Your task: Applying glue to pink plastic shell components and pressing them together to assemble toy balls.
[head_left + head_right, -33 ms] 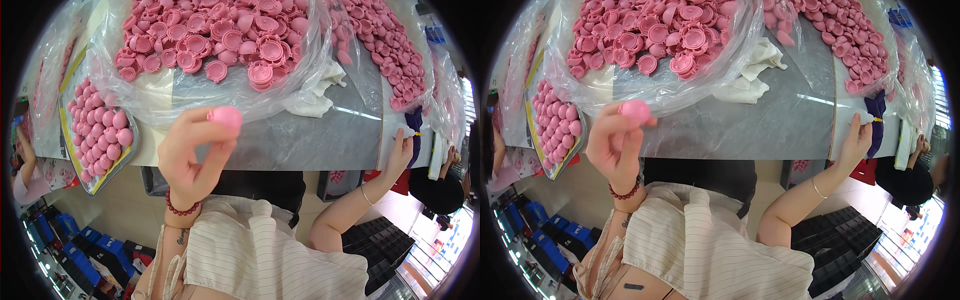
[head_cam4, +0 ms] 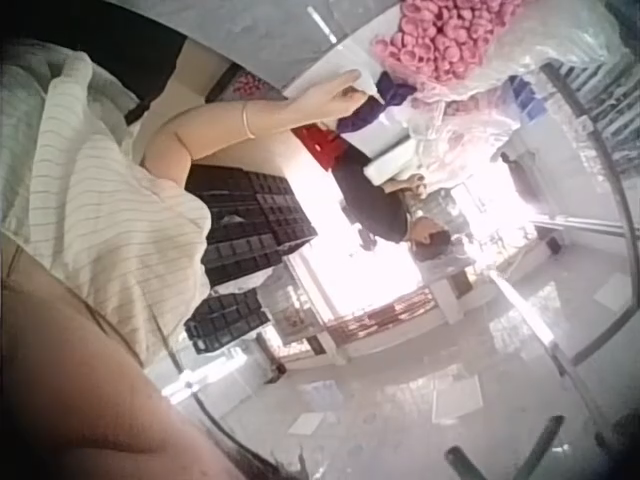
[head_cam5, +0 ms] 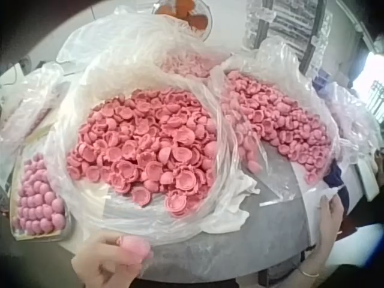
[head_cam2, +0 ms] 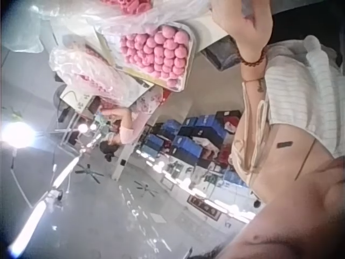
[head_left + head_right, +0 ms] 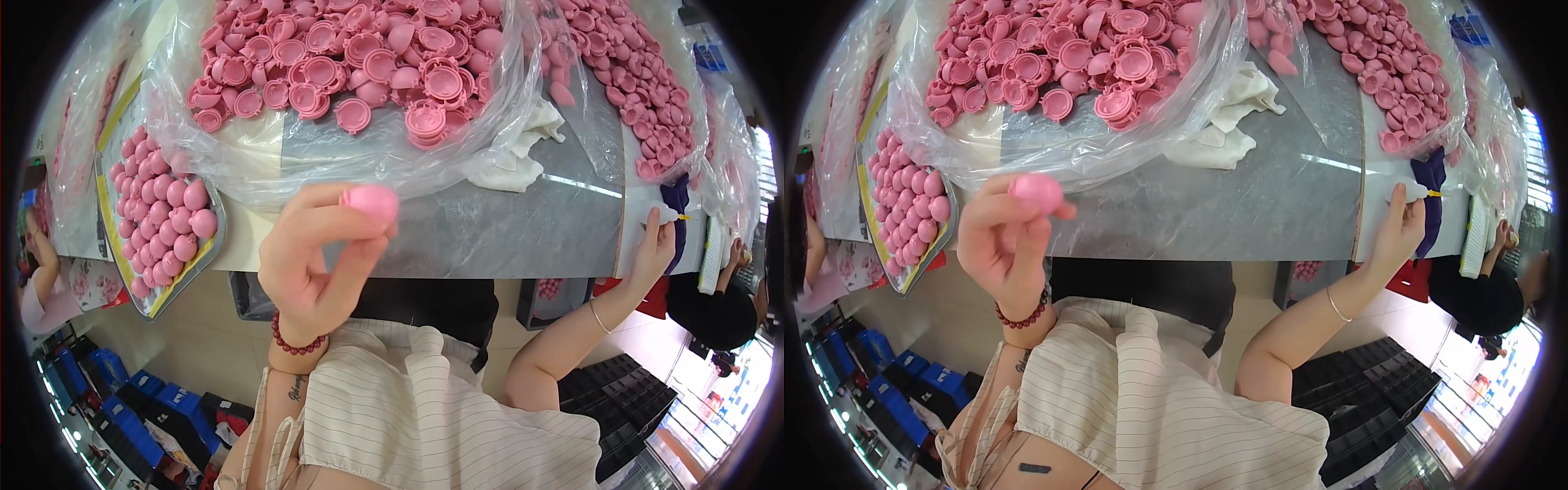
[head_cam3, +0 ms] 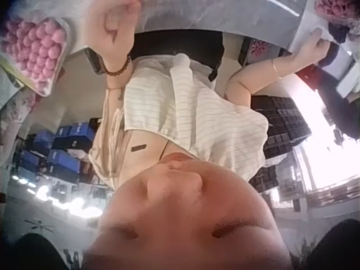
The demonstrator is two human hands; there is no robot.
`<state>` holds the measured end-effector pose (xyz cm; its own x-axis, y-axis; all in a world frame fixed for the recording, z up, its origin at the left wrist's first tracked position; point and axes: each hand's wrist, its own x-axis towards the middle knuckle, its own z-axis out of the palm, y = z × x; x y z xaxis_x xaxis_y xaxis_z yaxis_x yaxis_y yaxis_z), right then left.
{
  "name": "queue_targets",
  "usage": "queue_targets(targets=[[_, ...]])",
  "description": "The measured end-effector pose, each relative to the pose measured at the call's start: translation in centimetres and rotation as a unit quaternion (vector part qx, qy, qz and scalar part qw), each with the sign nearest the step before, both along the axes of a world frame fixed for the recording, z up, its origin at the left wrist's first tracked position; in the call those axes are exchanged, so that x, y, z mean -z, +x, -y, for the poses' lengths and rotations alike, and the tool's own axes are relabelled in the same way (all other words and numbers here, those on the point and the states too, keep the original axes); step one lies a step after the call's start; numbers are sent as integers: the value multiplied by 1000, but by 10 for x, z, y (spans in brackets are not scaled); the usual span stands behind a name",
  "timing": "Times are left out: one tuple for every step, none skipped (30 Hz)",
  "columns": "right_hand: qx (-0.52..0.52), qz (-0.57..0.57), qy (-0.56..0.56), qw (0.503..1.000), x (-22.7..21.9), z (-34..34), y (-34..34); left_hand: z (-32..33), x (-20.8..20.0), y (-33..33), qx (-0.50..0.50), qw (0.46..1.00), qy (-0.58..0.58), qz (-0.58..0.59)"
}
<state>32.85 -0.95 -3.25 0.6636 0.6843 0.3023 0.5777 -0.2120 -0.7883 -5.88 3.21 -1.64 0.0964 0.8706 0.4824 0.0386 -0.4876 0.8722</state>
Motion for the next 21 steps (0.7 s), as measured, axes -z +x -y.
queue_targets(targets=[[3, 23, -28, 999, -2, -2, 2, 6, 0, 4, 43, 988, -38, 144], [2, 25, -28, 999, -2, 1, -1, 11, -3, 5, 42, 988, -37, 147], [19, 20, 54, 998, -12, -4, -30, 14, -8, 7, 86, 974, -102, 182], [35, 14, 135, 990, -18, -7, -51, 17, -11, 8, 128, 953, -166, 217], [-17, -69, 221, 973, -16, -6, -56, 19, -10, 7, 128, 953, -167, 219], [-17, -70, 220, 973, -18, -5, -69, 20, -7, 7, 177, 948, -172, 200], [-61, -106, 242, 963, -22, -2, -87, 20, -3, 8, 230, 940, -175, 183], [-105, -141, 263, 949, -24, 0, -104, 20, 3, 11, 234, 938, -177, 184], [-103, -139, 263, 949, -24, 2, -119, 21, 10, 14, 281, 923, -158, 212], [-158, -146, 272, 938, -21, 3, -133, 22, 13, 17, 323, 905, -140, 237], [-213, -153, 281, 923, -19, 4, -145, 29, 8, 18, 313, 883, -217, 273], [-212, -151, 279, 924, -20, 5, -157, 30, 9, 20, 314, 882, -218, 275], [-255, -212, 287, 898, -23, 6, -167, 30, 13, 23, 328, 879, -211, 273], [-298, -273, 293, 867, -25, 7, -176, 31, 15, 24, 341, 877, -203, 271], [-297, -271, 293, 868, -28, 10, -184, 31, 15, 25, 343, 876, -203, 272], [-287, -318, 285, 858, -32, 14, -192, 30, 14, 26, 352, 868, -221, 270], [-277, -364, 277, 845, -34, 16, -196, 30, 13, 26, 361, 861, -239, 268], [-276, -363, 277, 845, -33, 17, -193, 31, 11, 26, 369, 853, -256, 266], [-333, -372, 288, 817, -30, 19, -189, 31, 11, 25, 370, 852, -257, 266], [-389, -378, 298, 786, -28, 20, -187, 32, 11, 24, 394, 820, -286, 301], [-388, -379, 297, 786, -27, 19, -188, 33, 12, 23, 416, 785, -315, 335]])
